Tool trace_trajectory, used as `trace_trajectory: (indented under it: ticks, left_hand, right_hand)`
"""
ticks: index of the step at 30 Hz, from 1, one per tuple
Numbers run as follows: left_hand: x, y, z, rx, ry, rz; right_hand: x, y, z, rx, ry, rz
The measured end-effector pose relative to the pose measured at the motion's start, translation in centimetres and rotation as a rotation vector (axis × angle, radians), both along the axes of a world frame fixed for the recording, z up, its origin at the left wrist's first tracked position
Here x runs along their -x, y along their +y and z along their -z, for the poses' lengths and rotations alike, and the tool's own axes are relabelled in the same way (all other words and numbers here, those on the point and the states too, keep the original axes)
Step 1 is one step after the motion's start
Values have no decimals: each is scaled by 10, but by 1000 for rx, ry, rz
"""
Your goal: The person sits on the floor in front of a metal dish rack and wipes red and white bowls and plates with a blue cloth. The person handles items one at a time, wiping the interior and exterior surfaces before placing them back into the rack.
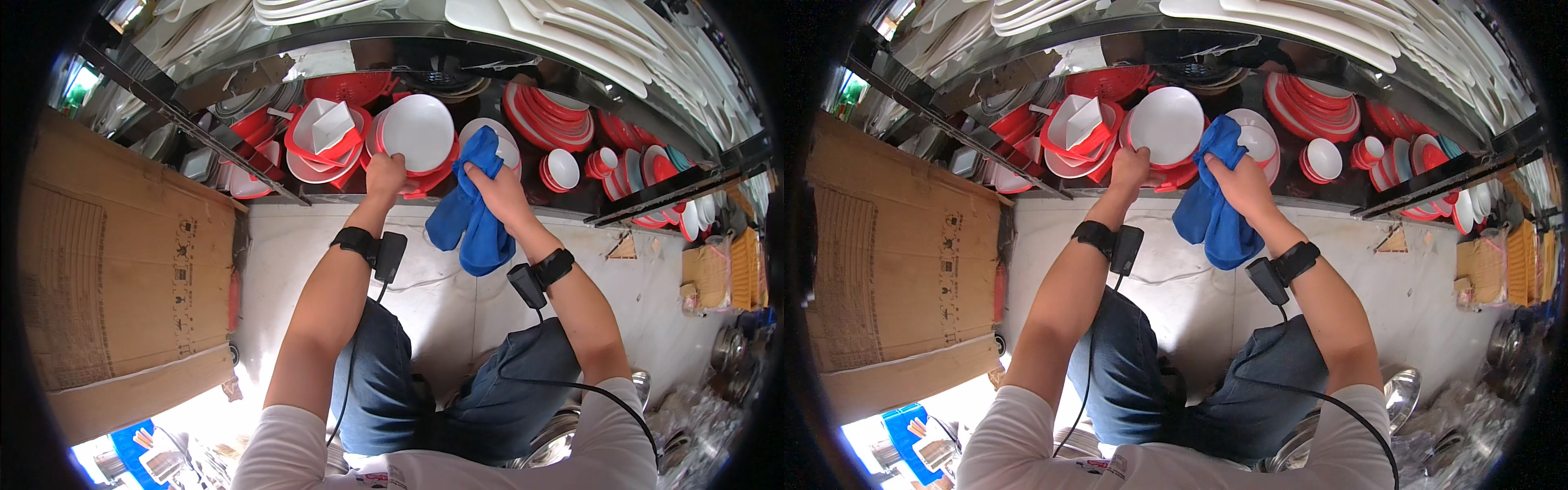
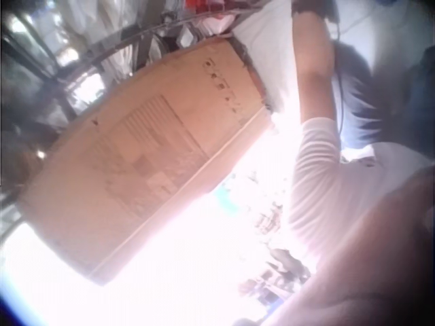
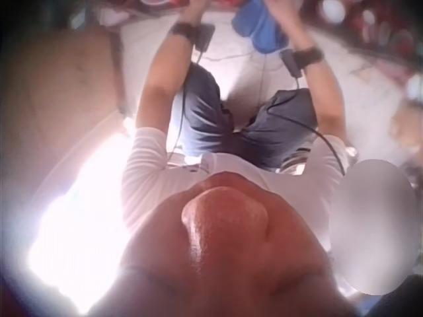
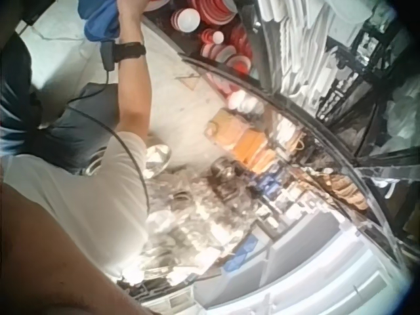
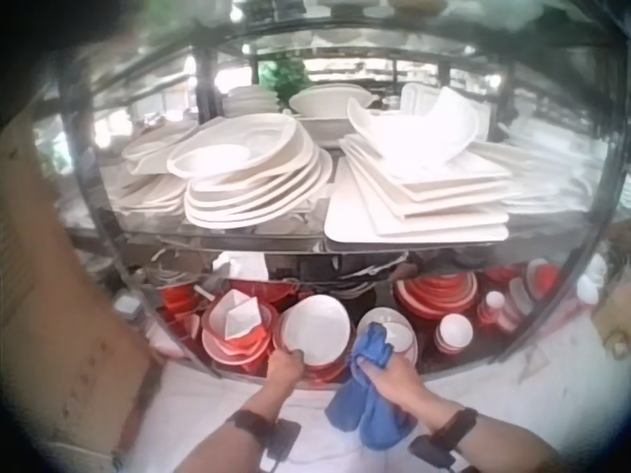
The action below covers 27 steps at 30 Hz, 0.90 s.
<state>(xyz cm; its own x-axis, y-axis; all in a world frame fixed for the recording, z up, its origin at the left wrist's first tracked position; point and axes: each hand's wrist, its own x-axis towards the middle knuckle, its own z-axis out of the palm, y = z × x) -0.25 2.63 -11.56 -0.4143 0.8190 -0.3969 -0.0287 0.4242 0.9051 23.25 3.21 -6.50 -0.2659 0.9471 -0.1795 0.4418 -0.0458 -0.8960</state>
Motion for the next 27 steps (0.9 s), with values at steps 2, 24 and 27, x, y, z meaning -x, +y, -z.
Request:
trace_trajectory:
  ticks: [2, 24, 27]
  left_hand:
    - [-1, -2, -4, -55, 126, 67]
    - [-86, -70, -124, -50, -356, 405]
    - [-94, -81, -134, -103, -373, 328]
  right_hand:
    - [4, -2, -2, -80, 30, 36]
    - [2, -22, -73, -720, -398, -250]
    - [2, -24, -81, -708, -410, -288]
